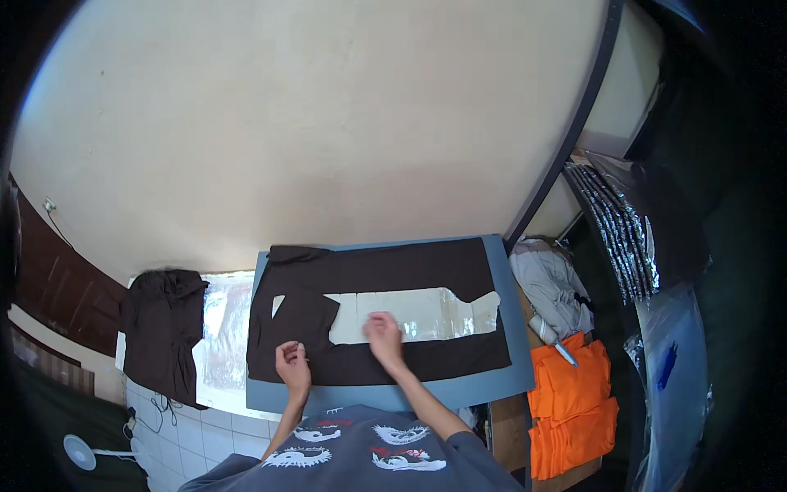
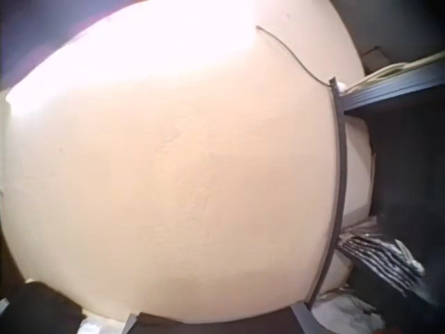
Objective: Cleaning a garment with a lint roller and aligning a design film on it for printing.
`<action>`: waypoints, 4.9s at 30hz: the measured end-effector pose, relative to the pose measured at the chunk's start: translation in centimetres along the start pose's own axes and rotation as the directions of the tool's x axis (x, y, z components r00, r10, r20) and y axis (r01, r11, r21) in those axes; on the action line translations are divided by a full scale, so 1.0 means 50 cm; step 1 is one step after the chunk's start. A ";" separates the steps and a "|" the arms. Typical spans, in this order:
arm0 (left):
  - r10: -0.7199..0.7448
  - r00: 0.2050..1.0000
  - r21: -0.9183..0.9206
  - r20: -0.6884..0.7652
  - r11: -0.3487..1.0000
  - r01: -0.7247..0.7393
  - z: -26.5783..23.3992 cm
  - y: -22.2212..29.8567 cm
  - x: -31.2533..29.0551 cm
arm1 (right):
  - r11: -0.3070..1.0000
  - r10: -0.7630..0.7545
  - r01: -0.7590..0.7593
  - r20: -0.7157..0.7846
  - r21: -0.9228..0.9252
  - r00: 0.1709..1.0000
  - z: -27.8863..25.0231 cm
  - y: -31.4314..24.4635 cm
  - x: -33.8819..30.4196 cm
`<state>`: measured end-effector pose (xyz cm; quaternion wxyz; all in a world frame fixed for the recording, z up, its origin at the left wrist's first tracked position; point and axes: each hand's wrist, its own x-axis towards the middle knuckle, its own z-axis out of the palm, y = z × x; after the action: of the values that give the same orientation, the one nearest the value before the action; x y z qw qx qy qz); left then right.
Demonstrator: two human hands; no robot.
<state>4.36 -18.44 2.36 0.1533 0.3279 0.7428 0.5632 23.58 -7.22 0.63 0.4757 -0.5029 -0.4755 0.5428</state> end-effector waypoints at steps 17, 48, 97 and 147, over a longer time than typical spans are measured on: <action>-0.403 0.848 -0.459 0.345 0.716 0.527 -0.023 -0.104 0.044 | 0.983 0.185 -0.183 0.140 -0.027 0.973 0.227 -0.006 0.014; -0.570 0.511 -0.501 0.643 0.192 0.844 -0.095 -0.033 0.115 | 0.521 -0.570 0.847 0.781 0.103 0.256 0.165 -0.051 -0.126; -0.421 0.907 -0.388 0.012 0.834 0.392 -0.101 -0.058 0.068 | 0.447 0.673 -0.855 0.531 0.262 0.515 0.167 0.021 -0.133; -0.019 0.976 0.159 0.218 0.987 -0.017 -0.118 -0.099 0.233 | 0.953 0.297 -0.301 0.190 -0.006 0.936 0.185 0.010 -0.111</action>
<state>-9.29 -15.85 1.24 0.2078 0.3989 0.7642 0.4623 14.58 -13.12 1.05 0.3460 -0.5101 -0.4302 0.6595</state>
